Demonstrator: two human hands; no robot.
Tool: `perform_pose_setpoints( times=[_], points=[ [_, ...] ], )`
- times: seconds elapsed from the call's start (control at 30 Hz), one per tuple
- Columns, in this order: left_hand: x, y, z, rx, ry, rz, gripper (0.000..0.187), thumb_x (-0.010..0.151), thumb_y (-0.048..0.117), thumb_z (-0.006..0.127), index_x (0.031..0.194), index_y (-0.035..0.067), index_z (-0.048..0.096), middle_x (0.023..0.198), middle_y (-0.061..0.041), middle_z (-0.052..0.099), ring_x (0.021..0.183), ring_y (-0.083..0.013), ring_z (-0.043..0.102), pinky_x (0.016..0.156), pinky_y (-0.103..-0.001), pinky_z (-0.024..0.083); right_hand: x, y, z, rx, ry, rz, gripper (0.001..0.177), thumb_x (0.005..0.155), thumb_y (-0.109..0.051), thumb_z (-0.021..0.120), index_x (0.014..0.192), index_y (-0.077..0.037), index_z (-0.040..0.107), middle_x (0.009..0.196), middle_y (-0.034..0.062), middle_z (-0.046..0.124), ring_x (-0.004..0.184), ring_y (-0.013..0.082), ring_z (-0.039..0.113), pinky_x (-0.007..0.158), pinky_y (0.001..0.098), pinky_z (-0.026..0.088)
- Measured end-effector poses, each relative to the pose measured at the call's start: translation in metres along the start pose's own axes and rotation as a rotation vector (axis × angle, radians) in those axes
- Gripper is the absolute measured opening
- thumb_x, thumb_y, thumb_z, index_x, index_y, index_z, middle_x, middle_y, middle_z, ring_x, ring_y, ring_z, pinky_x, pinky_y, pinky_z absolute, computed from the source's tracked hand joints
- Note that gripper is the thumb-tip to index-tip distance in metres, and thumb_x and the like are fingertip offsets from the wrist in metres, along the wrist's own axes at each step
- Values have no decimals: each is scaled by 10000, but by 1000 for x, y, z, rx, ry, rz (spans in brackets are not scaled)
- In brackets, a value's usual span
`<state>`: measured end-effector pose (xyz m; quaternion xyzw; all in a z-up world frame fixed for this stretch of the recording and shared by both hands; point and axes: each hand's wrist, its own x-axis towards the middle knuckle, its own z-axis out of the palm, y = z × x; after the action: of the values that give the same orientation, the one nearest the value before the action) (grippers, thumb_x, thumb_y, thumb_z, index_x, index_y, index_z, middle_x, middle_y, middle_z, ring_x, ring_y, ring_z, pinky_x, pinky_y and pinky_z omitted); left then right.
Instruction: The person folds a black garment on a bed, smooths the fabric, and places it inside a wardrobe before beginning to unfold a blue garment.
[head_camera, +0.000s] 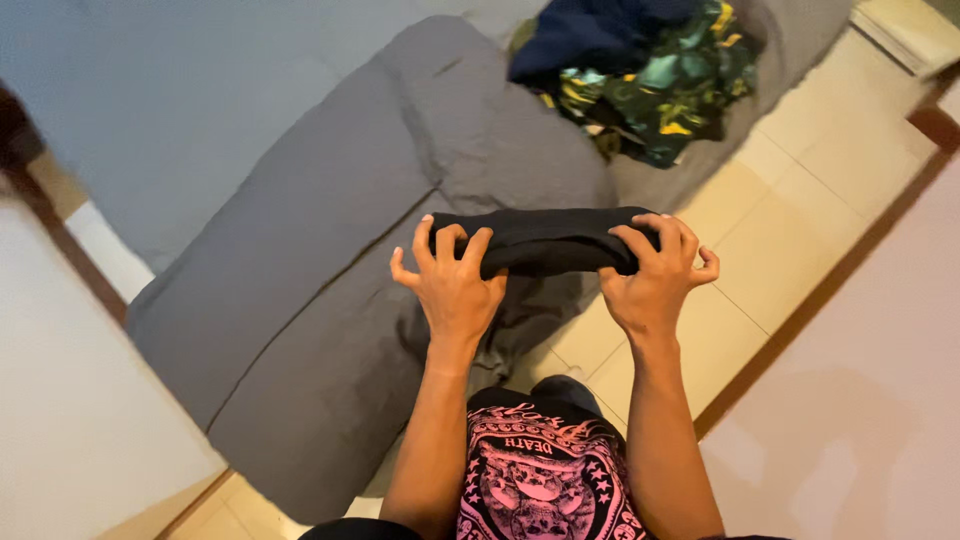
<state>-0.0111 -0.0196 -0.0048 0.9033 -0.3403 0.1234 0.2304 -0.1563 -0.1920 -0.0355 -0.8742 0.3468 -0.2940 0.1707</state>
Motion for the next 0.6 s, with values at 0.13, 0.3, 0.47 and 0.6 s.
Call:
perform_pose_setpoints(
  times=[0.13, 0.3, 0.47, 0.6],
  points=[
    [-1, 40, 27, -53, 2, 51, 550, 605, 281, 909, 1118, 249, 711, 1226, -53, 528, 1401, -355, 387, 1069, -725, 221, -2, 36, -23, -1, 44, 71, 366, 633, -170, 784, 994, -214, 745, 1320, 13, 584, 1368, 274, 467, 1089, 566, 199],
    [-5, 92, 58, -81, -36, 107, 558, 603, 297, 906, 1128, 250, 721, 1288, -66, 530, 1423, -371, 363, 1078, -736, 200, -8, 85, -51, -34, 107, 130, 379, 605, -144, 770, 979, -207, 754, 1344, 46, 565, 1394, 319, 436, 1087, 557, 200],
    [-13, 146, 91, -124, -67, 144, 514, 613, 283, 887, 1102, 250, 731, 1291, -68, 532, 1426, -371, 366, 1093, -732, 189, -19, 137, -80, -55, 117, 222, 376, 599, -144, 772, 970, -208, 753, 1309, 59, 535, 1390, 304, 430, 1109, 548, 190],
    [-19, 187, 115, -161, -71, 186, 488, 642, 294, 883, 1105, 251, 735, 1280, -51, 547, 1435, -370, 378, 1100, -725, 188, -26, 176, -100, -57, 148, 289, 385, 594, -153, 799, 973, -206, 755, 1274, 69, 498, 1337, 294, 429, 1106, 538, 178]
  ],
)
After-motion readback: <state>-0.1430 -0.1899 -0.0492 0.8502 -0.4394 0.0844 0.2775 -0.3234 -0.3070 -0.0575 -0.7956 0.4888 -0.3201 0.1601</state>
